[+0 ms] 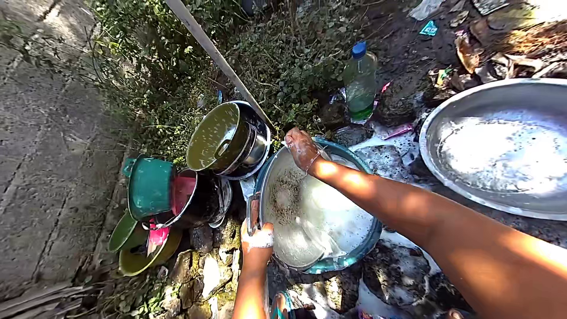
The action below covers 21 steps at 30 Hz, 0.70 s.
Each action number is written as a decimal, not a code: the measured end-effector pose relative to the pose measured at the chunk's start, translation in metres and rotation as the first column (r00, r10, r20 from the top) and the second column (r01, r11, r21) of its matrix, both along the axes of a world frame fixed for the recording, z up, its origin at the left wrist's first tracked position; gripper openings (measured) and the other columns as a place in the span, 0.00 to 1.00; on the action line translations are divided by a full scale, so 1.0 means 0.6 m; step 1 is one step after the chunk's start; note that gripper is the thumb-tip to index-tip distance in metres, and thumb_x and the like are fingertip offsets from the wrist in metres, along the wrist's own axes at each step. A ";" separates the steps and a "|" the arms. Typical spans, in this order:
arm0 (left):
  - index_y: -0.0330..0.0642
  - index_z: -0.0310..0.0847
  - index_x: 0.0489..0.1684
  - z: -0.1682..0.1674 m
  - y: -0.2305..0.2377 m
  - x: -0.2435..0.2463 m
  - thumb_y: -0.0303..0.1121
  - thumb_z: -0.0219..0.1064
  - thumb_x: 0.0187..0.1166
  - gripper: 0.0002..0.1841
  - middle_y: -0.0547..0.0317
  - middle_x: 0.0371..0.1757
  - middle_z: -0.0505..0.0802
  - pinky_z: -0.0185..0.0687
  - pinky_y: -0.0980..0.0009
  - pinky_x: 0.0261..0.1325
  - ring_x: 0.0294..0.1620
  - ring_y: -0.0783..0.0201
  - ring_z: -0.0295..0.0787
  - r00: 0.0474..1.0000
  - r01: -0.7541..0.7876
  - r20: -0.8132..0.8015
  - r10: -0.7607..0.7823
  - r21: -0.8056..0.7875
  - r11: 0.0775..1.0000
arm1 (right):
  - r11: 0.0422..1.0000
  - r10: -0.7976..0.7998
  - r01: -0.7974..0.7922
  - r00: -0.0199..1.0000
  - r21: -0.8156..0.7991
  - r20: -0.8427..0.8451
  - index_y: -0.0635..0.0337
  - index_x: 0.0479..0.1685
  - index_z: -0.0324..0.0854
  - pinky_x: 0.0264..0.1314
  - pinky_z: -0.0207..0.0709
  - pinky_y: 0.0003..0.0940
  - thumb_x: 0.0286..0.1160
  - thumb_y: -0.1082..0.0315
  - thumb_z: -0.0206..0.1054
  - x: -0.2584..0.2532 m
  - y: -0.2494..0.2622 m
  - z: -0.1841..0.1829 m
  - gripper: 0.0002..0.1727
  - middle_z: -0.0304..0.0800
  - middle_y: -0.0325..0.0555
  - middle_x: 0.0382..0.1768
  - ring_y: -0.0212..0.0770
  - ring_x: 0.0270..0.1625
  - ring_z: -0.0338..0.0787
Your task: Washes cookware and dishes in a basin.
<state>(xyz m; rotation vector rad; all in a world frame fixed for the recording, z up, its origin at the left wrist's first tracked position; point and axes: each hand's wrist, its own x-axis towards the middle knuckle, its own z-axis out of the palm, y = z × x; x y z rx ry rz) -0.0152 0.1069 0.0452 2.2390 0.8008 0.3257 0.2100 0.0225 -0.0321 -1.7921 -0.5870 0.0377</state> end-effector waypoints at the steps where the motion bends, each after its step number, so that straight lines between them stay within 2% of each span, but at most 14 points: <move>1: 0.31 0.65 0.85 -0.001 0.002 -0.001 0.20 0.64 0.61 0.40 0.43 0.84 0.75 0.64 0.74 0.82 0.82 0.69 0.70 1.000 0.009 0.010 -0.009 0.005 1.000 | 0.999 0.020 -0.023 0.997 0.037 0.079 0.74 0.56 0.82 0.75 0.71 0.61 0.91 0.69 0.50 -0.016 0.010 0.008 0.17 0.86 0.68 0.56 0.67 0.66 0.84; 3: 0.31 0.66 0.85 -0.004 0.003 0.002 0.20 0.64 0.60 0.40 0.43 0.83 0.76 0.66 0.74 0.80 0.80 0.69 0.72 1.000 -0.006 0.020 0.007 -0.010 1.000 | 0.984 0.059 -0.111 0.943 0.142 0.326 0.70 0.46 0.87 0.77 0.70 0.59 0.85 0.67 0.54 -0.057 0.034 0.019 0.17 0.91 0.62 0.52 0.61 0.64 0.87; 5: 0.31 0.66 0.84 -0.006 0.004 0.003 0.19 0.64 0.60 0.40 0.43 0.83 0.76 0.68 0.74 0.79 0.79 0.70 0.74 1.000 -0.016 0.016 0.016 -0.018 1.000 | 0.961 0.047 -0.171 0.873 0.215 0.486 0.66 0.39 0.89 0.72 0.74 0.58 0.82 0.65 0.56 -0.078 0.055 0.022 0.16 0.93 0.58 0.46 0.59 0.58 0.90; 7: 0.31 0.67 0.84 -0.008 0.011 0.002 0.17 0.64 0.60 0.39 0.44 0.83 0.77 0.69 0.75 0.79 0.79 0.71 0.74 1.000 -0.013 0.024 0.013 -0.011 1.000 | 0.968 0.092 -0.184 0.891 0.170 0.444 0.69 0.46 0.89 0.73 0.73 0.59 0.84 0.67 0.55 -0.058 0.055 0.013 0.17 0.93 0.61 0.50 0.60 0.61 0.90; 9: 0.30 0.67 0.84 -0.013 0.018 -0.004 0.16 0.63 0.60 0.39 0.44 0.83 0.77 0.68 0.74 0.79 0.80 0.70 0.73 0.999 -0.019 0.042 0.020 -0.026 0.999 | 0.986 0.158 -0.166 0.963 0.022 0.220 0.74 0.59 0.83 0.78 0.69 0.61 0.90 0.70 0.52 -0.019 0.041 0.003 0.18 0.88 0.67 0.60 0.65 0.69 0.84; 11: 0.29 0.68 0.83 -0.019 0.025 -0.004 0.16 0.63 0.59 0.39 0.43 0.82 0.77 0.69 0.74 0.79 0.80 0.70 0.74 0.997 -0.021 0.068 0.024 -0.037 0.999 | 0.984 0.128 -0.127 0.992 -0.123 0.003 0.76 0.66 0.77 0.79 0.69 0.61 0.92 0.70 0.46 0.025 0.042 -0.021 0.20 0.83 0.69 0.66 0.66 0.73 0.81; 13: 0.30 0.67 0.83 -0.021 0.027 -0.003 0.16 0.63 0.60 0.39 0.43 0.83 0.76 0.69 0.74 0.79 0.80 0.69 0.74 0.998 -0.016 0.056 0.018 -0.044 0.999 | 0.986 0.053 -0.070 0.992 -0.150 -0.115 0.75 0.69 0.73 0.79 0.68 0.60 0.95 0.66 0.42 0.031 0.041 -0.027 0.22 0.82 0.71 0.66 0.67 0.74 0.80; 15: 0.31 0.67 0.84 -0.017 0.025 -0.004 0.15 0.63 0.60 0.40 0.43 0.84 0.75 0.68 0.74 0.80 0.81 0.69 0.73 0.999 -0.027 0.034 0.029 -0.042 0.999 | 0.995 0.022 -0.027 0.999 -0.092 -0.050 0.74 0.64 0.77 0.79 0.68 0.61 0.94 0.66 0.45 0.010 0.046 -0.019 0.21 0.84 0.70 0.62 0.67 0.71 0.82; 19: 0.32 0.65 0.85 -0.010 0.016 -0.003 0.16 0.64 0.62 0.39 0.45 0.84 0.76 0.68 0.75 0.79 0.80 0.70 0.73 0.999 -0.045 0.005 0.045 -0.049 0.998 | 0.994 0.082 -0.097 0.973 0.057 0.217 0.70 0.56 0.84 0.80 0.66 0.60 0.90 0.68 0.51 -0.029 0.058 -0.004 0.18 0.88 0.63 0.58 0.63 0.68 0.84; 21: 0.33 0.66 0.85 -0.014 0.017 -0.005 0.17 0.64 0.61 0.40 0.46 0.82 0.78 0.72 0.75 0.76 0.76 0.71 0.76 0.997 -0.063 0.029 0.065 -0.068 0.996 | 0.994 0.071 -0.085 0.980 0.069 0.185 0.71 0.58 0.83 0.77 0.69 0.61 0.90 0.68 0.50 -0.016 0.052 -0.009 0.18 0.88 0.64 0.57 0.64 0.66 0.85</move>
